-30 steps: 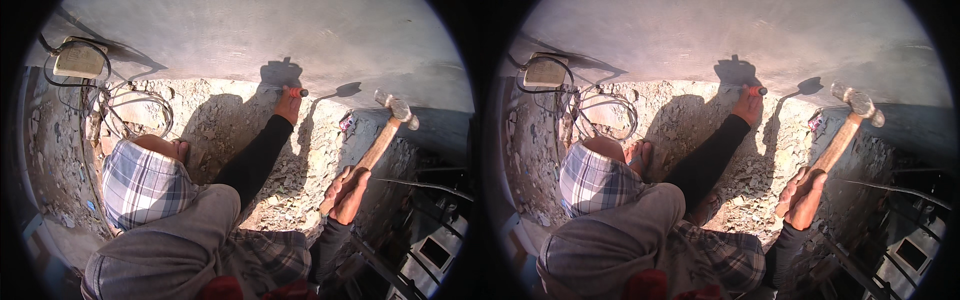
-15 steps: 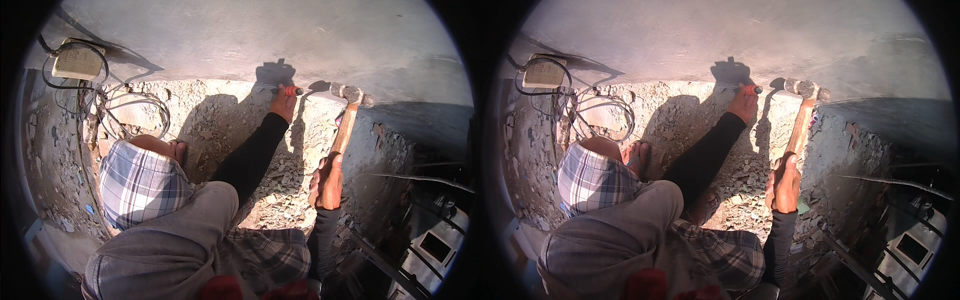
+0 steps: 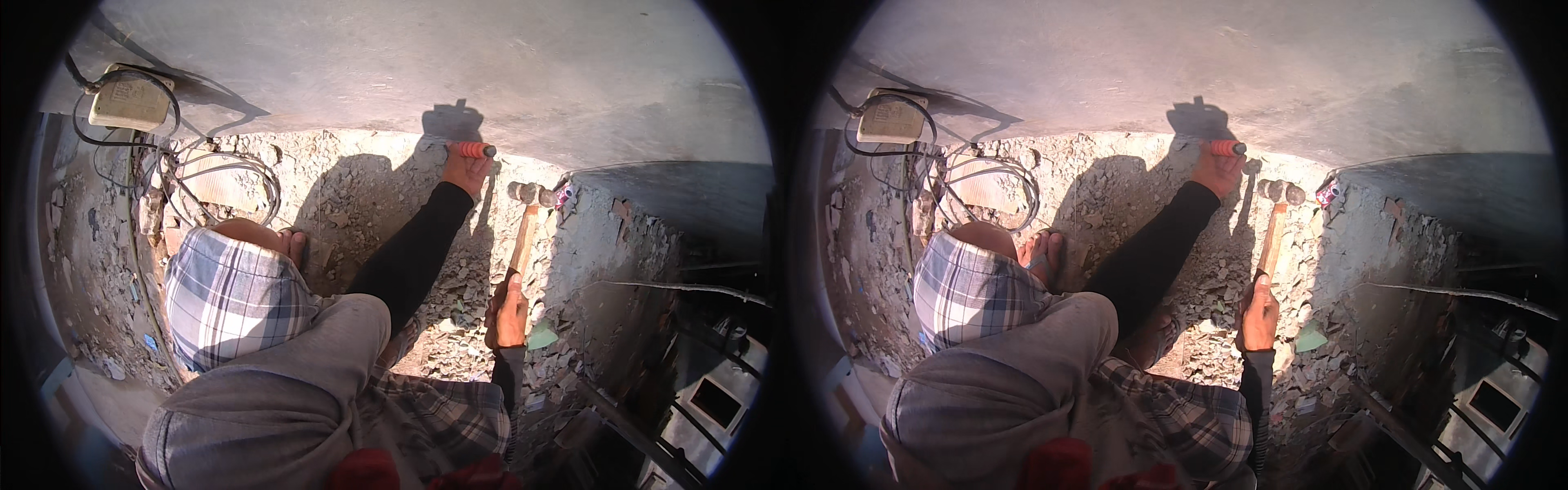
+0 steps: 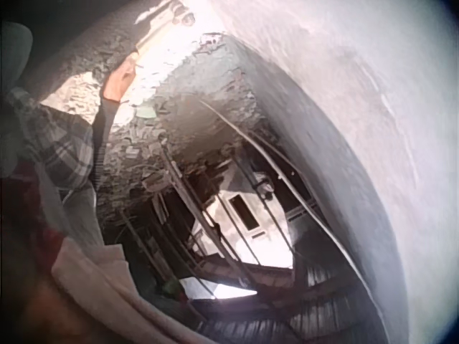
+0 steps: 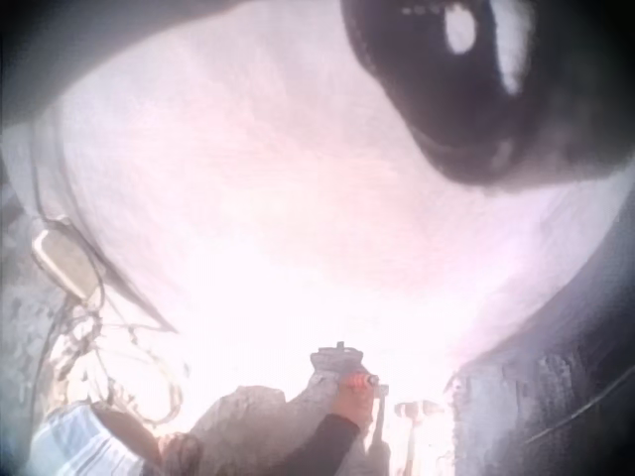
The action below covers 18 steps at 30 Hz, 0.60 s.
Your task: The person uses a hammer and chisel to chip away at a concrete floor. They also handle a black cable, pulling it across the debris-covered ground. The person is sitting on the floor while performing these actions.
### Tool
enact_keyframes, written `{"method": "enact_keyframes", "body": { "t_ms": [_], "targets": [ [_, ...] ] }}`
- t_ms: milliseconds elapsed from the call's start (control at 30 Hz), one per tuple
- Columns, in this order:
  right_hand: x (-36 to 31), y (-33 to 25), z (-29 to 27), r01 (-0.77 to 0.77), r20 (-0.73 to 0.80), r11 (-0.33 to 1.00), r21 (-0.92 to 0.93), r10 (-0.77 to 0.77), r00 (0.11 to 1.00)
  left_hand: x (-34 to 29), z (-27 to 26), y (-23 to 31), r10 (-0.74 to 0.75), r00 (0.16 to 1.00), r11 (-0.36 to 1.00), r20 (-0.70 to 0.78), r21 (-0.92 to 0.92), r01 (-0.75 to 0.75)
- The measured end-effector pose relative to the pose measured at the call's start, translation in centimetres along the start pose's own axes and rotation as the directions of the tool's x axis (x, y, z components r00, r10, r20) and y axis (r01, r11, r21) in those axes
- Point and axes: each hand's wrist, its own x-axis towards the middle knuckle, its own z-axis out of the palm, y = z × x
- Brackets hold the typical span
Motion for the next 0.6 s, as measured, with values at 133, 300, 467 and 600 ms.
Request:
{"method": "enact_keyframes", "body": {
  "t_ms": [133,300,467,600],
  "targets": [
    [-6.5,5.5,1.1,-0.039,-0.022,0.973,0.226,0.045,0.999,4.3,0.6,3.0,0.011,0.993,0.974,0.12,-0.228,0.017],
    [-10.9,13.3,1.8,-0.23,-0.109,0.973,0.032,0.232,0.966,-0.3,1.0,1.3,0.097,0.989,0.985,-0.116,0.156,-0.078],
    [-11.8,19.1,2.6,-0.356,-0.146,0.909,-0.218,0.33,0.933,-10.4,-8.1,0.8,-0.146,0.962,0.787,-0.231,0.563,0.254],
    [-12.4,23.6,2.5,-0.421,-0.154,0.843,-0.335,0.392,0.907,-16.5,-13.0,-2.0,-0.15,0.891,0.554,-0.428,0.711,0.434]
  ]
}}
